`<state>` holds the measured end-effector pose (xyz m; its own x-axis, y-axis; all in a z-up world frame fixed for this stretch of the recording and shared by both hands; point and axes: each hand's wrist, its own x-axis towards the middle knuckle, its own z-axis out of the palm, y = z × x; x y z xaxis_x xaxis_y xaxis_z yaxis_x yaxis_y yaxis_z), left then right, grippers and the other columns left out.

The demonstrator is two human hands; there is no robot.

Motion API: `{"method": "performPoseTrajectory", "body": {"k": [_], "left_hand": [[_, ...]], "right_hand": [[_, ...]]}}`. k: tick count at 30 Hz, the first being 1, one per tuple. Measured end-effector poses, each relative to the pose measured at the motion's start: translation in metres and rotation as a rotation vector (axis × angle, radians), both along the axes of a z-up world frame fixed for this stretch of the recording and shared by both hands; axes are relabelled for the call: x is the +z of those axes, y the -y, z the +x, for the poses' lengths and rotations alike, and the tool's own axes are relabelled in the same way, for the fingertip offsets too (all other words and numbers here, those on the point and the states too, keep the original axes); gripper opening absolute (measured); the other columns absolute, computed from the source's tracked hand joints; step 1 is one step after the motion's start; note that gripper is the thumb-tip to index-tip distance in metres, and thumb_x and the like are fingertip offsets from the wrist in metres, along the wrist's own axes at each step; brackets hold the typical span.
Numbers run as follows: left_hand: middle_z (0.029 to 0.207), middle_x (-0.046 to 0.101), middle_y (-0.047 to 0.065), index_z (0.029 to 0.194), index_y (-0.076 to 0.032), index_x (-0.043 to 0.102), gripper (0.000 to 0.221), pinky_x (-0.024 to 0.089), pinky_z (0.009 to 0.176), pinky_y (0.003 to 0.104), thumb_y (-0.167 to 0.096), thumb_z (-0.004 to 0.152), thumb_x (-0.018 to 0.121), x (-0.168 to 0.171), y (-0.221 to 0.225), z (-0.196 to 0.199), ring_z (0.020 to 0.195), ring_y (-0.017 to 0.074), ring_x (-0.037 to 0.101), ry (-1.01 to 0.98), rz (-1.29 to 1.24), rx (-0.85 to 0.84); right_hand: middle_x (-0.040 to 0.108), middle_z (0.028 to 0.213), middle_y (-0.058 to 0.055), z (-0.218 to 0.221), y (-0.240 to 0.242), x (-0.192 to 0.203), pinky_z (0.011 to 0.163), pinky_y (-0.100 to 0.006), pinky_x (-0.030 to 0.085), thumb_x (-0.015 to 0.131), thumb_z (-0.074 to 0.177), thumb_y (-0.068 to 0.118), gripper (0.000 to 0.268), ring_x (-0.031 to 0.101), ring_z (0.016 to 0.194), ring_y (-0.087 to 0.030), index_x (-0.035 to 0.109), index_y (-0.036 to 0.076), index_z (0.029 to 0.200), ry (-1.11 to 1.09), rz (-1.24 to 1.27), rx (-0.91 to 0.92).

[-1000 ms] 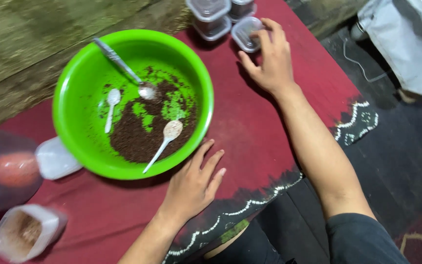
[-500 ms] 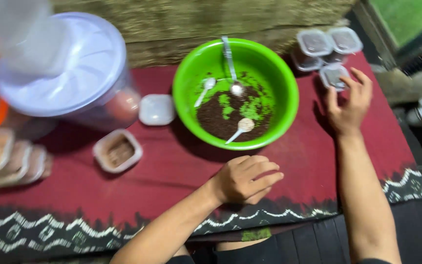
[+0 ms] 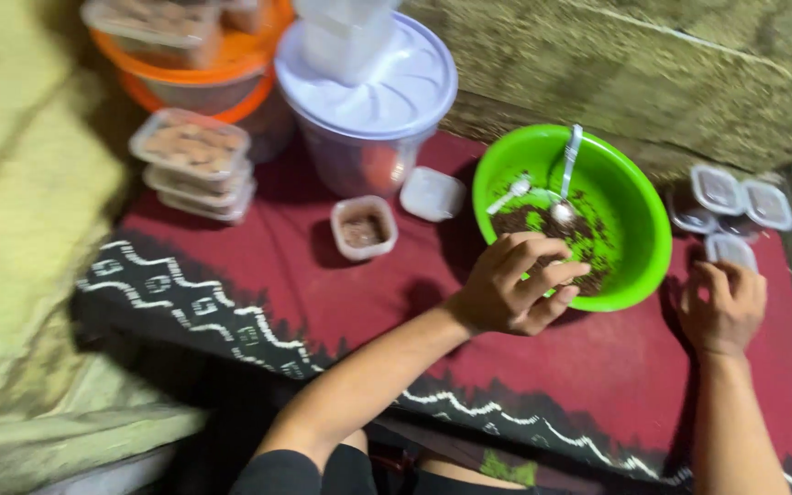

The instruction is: Filling small plastic containers with dark granular material using a spoon and then closing them with lids.

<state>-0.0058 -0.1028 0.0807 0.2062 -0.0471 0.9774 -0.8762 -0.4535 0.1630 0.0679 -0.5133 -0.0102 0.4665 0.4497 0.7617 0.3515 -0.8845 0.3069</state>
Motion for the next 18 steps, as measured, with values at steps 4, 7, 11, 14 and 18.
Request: {"method": "performPoseTrajectory", "body": {"k": [4,7,11,14,18], "left_hand": [[0.118,0.062,0.011,0.123,-0.011,0.061,0.022,0.051,0.097,0.042,-0.021,0.104,0.059,0.008,-0.016,-0.006,0.106,0.0291,0.066,-0.072,-0.013,0.016],[0.121,0.060,0.012,0.123,-0.012,0.059,0.024,0.046,0.097,0.043,-0.023,0.102,0.061,0.015,-0.052,-0.021,0.110,0.0290,0.067,-0.125,0.043,0.093],[0.120,0.058,0.017,0.123,-0.005,0.058,0.033,0.050,0.098,0.047,-0.025,0.098,0.064,0.001,-0.123,-0.027,0.110,0.0345,0.061,-0.179,0.066,0.242],[0.128,0.051,0.018,0.126,-0.004,0.056,0.054,0.048,0.104,0.049,-0.031,0.086,0.079,-0.016,-0.167,-0.036,0.119,0.0355,0.055,-0.313,0.150,0.383],[0.144,0.044,0.018,0.141,-0.009,0.048,0.083,0.045,0.110,0.053,-0.042,0.075,0.088,-0.035,-0.189,-0.042,0.134,0.0383,0.050,-0.669,0.228,0.410]], "right_hand": [[0.072,0.108,-0.006,0.013,0.001,-0.007,0.084,-0.039,0.049,0.079,0.106,-0.001,0.017,0.063,0.090,-0.029,0.072,0.014,0.103,0.062,-0.130,-0.018],[0.075,0.115,0.002,0.020,0.018,-0.028,0.086,-0.027,0.054,0.079,0.110,0.020,0.004,0.065,0.092,-0.020,0.078,0.021,0.113,0.014,-0.218,-0.112],[0.074,0.117,0.007,0.028,0.031,-0.044,0.085,-0.026,0.054,0.078,0.113,0.018,0.010,0.067,0.100,-0.019,0.079,0.027,0.117,0.012,-0.160,-0.182],[0.071,0.109,-0.003,0.036,0.038,-0.052,0.088,-0.034,0.053,0.082,0.110,0.014,0.007,0.065,0.095,-0.027,0.078,0.017,0.116,-0.023,-0.094,-0.099],[0.071,0.104,-0.008,0.040,0.045,-0.058,0.089,-0.038,0.051,0.083,0.108,0.011,0.011,0.065,0.092,-0.030,0.078,0.010,0.117,-0.042,-0.040,-0.059]]}}
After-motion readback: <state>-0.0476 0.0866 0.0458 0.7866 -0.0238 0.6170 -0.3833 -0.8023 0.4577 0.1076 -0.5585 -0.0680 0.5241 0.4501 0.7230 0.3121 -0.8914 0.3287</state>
